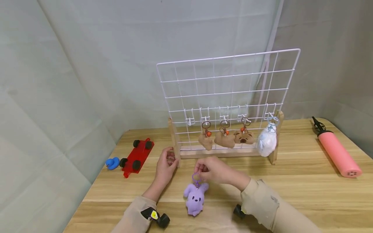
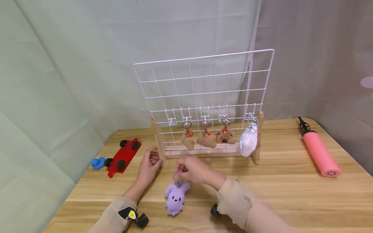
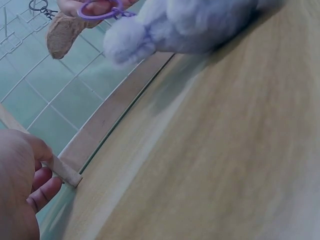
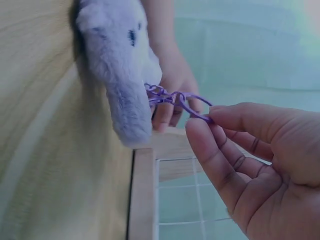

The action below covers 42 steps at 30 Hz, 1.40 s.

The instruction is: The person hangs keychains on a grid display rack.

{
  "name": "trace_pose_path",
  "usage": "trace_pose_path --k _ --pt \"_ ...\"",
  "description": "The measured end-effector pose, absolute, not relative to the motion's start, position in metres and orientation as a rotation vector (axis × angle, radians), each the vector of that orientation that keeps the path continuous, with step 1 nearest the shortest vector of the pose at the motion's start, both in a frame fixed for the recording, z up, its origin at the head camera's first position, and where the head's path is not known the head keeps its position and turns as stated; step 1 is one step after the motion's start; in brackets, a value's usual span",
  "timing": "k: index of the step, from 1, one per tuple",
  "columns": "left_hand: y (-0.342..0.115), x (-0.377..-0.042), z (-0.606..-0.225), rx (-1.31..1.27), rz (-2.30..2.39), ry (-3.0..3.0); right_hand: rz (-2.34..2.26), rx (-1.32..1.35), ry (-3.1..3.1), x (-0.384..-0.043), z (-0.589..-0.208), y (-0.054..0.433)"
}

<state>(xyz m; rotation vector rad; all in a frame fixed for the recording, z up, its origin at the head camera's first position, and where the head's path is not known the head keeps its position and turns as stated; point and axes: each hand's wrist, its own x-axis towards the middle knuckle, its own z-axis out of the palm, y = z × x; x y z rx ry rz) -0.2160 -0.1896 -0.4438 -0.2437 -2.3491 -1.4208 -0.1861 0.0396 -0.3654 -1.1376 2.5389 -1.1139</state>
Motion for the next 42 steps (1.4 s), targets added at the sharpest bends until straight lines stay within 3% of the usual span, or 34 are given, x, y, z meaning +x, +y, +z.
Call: trace_pose_path --k 8,42 --pt "-0.190 -0.216 -0.444 -0.233 -1.442 -2.356 -1.076 -1.231 2.584 -0.186 -0.348 0.040" --pt "-0.190 -0.217 -0.444 -0.256 -1.455 -2.327 -1.019 -1.131 2.737 -0.196 -0.278 0.034"
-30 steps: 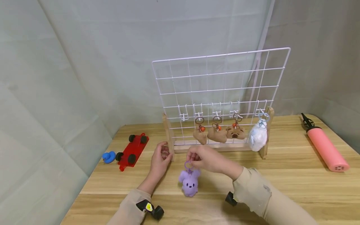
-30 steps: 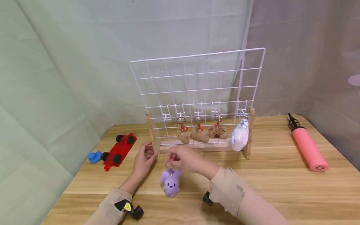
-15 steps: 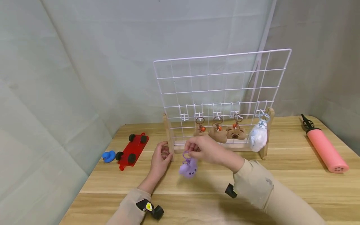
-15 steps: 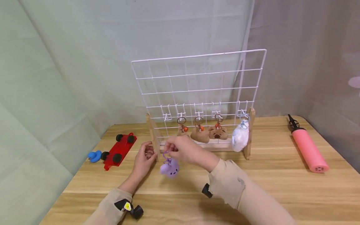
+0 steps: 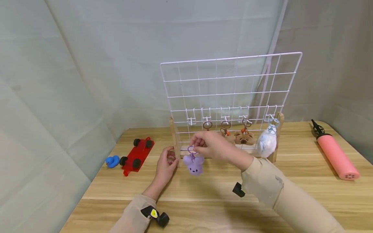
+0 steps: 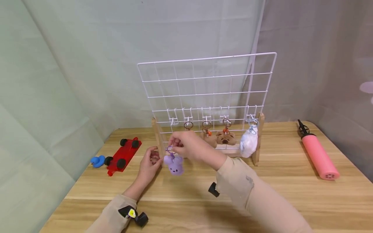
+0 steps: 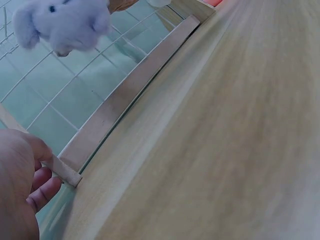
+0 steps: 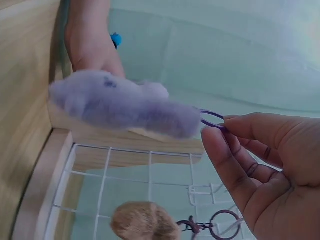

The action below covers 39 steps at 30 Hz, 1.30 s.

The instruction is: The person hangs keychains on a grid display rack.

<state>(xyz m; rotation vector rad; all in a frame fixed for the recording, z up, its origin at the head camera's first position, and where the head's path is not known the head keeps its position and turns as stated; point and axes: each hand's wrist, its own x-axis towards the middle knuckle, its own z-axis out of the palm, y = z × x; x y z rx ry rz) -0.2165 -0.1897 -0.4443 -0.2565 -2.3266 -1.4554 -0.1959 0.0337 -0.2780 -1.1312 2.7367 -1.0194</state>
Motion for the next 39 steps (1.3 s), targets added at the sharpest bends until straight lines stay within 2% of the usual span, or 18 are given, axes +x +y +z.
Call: trace_pose_path --k 18,29,39 --pt "-0.191 -0.218 -0.440 -0.238 -1.456 -2.352 -1.108 -1.079 2.796 -0.208 -0.245 0.036" --pt "-0.192 -0.216 -0.439 -0.229 -1.445 -2.380 -1.190 -0.859 2.729 -0.216 -0.233 0.036" --pt "-0.190 -0.216 -0.441 -0.232 -1.481 -2.355 -1.065 -0.983 2.862 -0.230 -0.235 0.032"
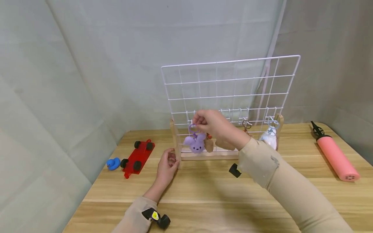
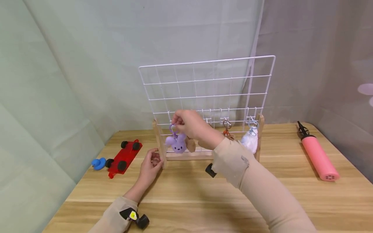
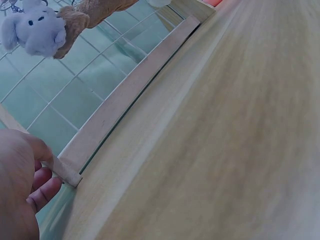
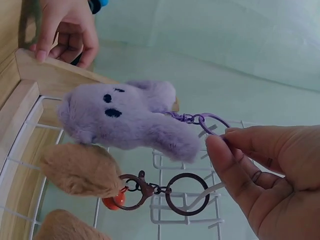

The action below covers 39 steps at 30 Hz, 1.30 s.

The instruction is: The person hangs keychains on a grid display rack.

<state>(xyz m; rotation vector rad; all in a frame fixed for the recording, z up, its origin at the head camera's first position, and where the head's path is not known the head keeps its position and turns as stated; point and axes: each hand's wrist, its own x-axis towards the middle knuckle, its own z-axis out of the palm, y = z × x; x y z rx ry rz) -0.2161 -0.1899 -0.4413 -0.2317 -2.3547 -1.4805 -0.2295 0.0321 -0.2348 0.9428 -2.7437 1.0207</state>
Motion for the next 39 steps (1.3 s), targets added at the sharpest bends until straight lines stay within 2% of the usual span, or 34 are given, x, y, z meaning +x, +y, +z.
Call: trace_pose_path --k 39 --pt "-0.189 -0.215 -0.441 -0.229 -1.482 -2.353 0.842 0.952 -2.851 -0.244 -0.237 0.019"
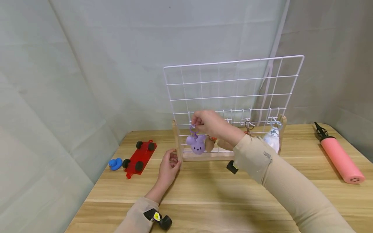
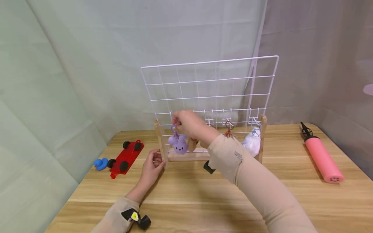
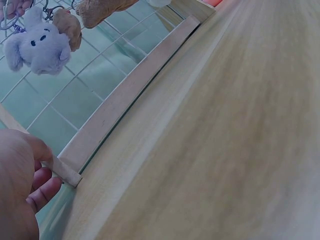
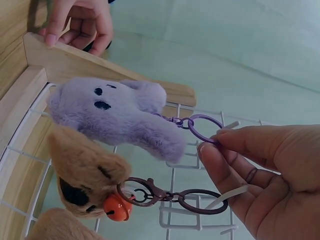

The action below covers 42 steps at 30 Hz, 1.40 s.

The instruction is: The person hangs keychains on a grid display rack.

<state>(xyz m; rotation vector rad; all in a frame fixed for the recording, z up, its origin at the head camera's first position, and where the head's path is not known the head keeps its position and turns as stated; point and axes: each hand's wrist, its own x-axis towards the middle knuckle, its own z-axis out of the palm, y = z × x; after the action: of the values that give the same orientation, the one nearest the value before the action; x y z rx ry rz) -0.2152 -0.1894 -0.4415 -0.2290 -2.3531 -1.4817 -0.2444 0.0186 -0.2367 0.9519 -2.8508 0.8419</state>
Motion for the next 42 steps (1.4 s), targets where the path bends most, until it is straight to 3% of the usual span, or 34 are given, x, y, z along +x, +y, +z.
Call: trace_pose_path --k 42 --pt "-0.1895 -0.2145 -0.4420 -0.239 -1.444 -2.354 0.849 0.985 -2.802 -0.2384 -0.2299 0.0236"
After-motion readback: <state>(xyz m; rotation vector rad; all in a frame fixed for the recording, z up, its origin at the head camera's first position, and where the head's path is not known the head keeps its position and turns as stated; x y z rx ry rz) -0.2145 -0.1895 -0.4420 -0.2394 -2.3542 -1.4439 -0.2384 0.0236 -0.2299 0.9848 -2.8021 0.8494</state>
